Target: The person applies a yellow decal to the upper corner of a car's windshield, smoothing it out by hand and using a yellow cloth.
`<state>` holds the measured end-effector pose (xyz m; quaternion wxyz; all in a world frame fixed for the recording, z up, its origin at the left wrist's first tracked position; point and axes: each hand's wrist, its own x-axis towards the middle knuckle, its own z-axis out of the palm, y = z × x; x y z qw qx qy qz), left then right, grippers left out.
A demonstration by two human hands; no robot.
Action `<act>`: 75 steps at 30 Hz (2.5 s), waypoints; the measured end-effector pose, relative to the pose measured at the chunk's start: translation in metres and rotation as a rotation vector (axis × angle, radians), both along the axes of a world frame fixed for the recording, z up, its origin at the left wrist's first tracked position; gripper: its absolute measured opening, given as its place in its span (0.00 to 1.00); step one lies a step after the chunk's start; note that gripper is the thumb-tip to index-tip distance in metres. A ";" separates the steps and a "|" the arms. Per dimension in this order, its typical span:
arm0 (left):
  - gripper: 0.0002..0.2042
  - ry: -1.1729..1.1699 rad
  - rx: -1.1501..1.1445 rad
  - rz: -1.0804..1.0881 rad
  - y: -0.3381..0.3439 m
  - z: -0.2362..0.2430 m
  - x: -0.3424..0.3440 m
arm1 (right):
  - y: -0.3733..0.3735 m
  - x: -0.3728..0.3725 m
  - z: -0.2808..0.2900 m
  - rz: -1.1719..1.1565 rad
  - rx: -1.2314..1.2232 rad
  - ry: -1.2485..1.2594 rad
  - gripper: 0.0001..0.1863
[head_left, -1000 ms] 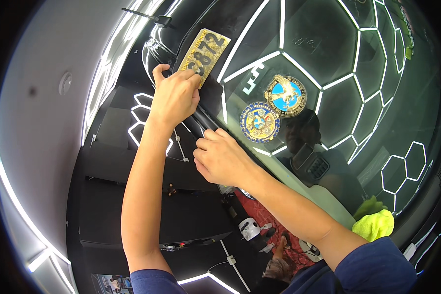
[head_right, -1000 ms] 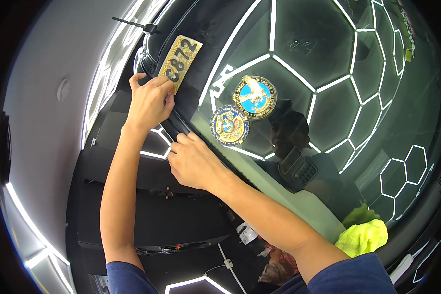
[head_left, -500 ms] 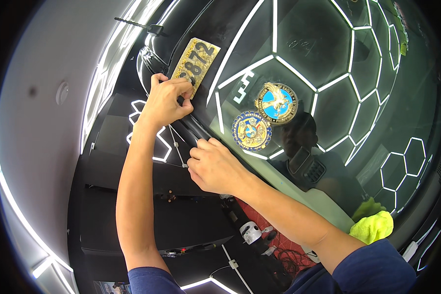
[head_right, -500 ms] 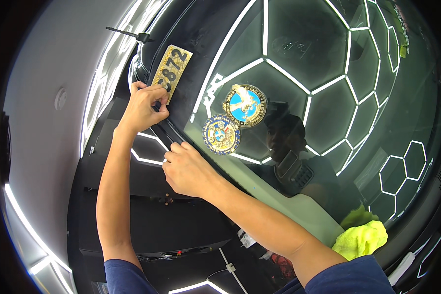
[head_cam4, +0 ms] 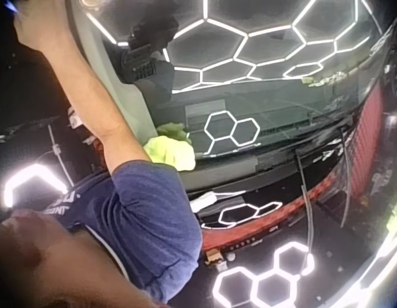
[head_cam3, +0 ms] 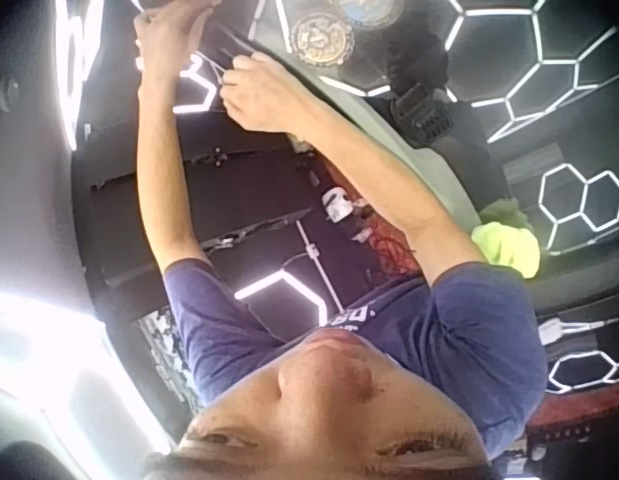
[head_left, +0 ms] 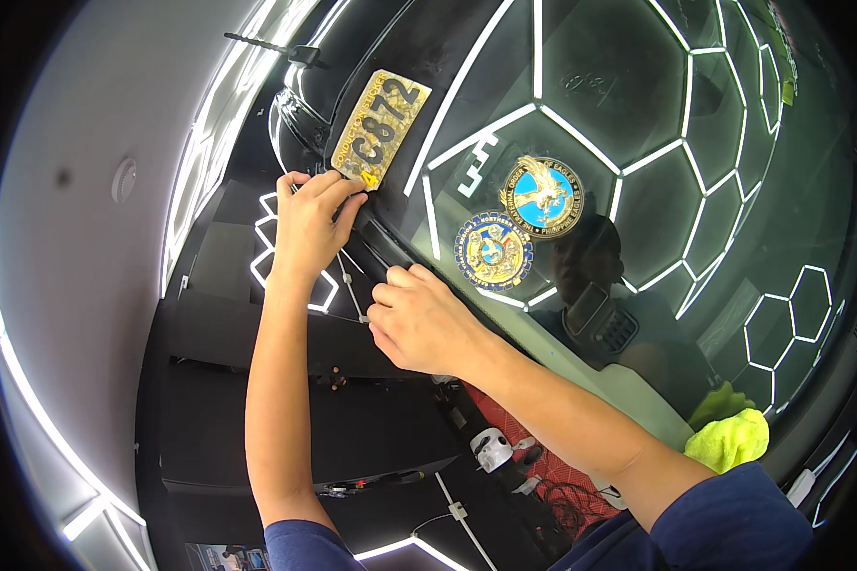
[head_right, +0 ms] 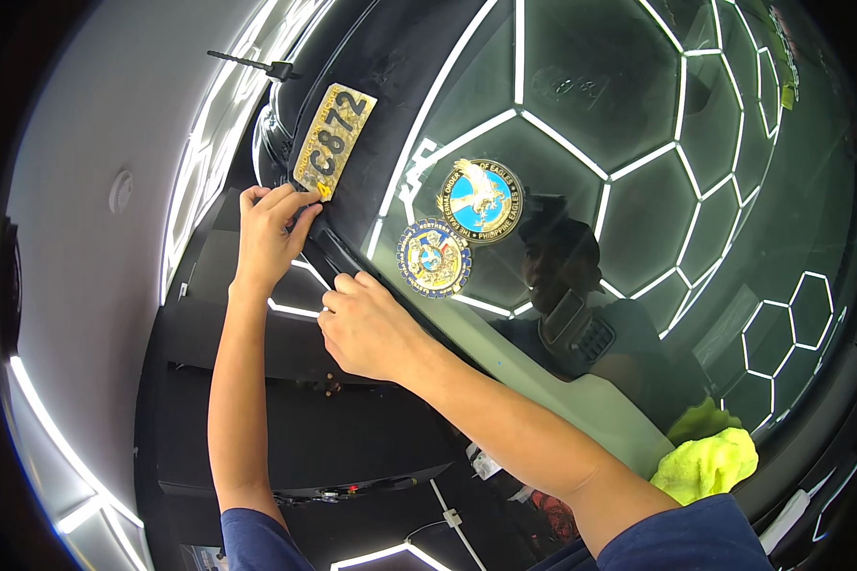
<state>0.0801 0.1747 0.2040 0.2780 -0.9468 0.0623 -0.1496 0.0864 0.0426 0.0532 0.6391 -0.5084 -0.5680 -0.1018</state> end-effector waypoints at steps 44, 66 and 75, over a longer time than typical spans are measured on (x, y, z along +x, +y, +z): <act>0.05 0.284 0.043 0.030 -0.010 0.020 0.033 | -0.002 0.000 0.001 -0.009 -0.022 -0.009 0.06; 0.04 0.126 0.165 0.012 -0.014 0.008 0.014 | -0.001 -0.001 0.000 0.015 0.000 0.014 0.08; 0.04 0.089 0.156 -0.002 -0.016 0.005 0.007 | 0.000 0.000 0.001 0.006 -0.015 0.006 0.06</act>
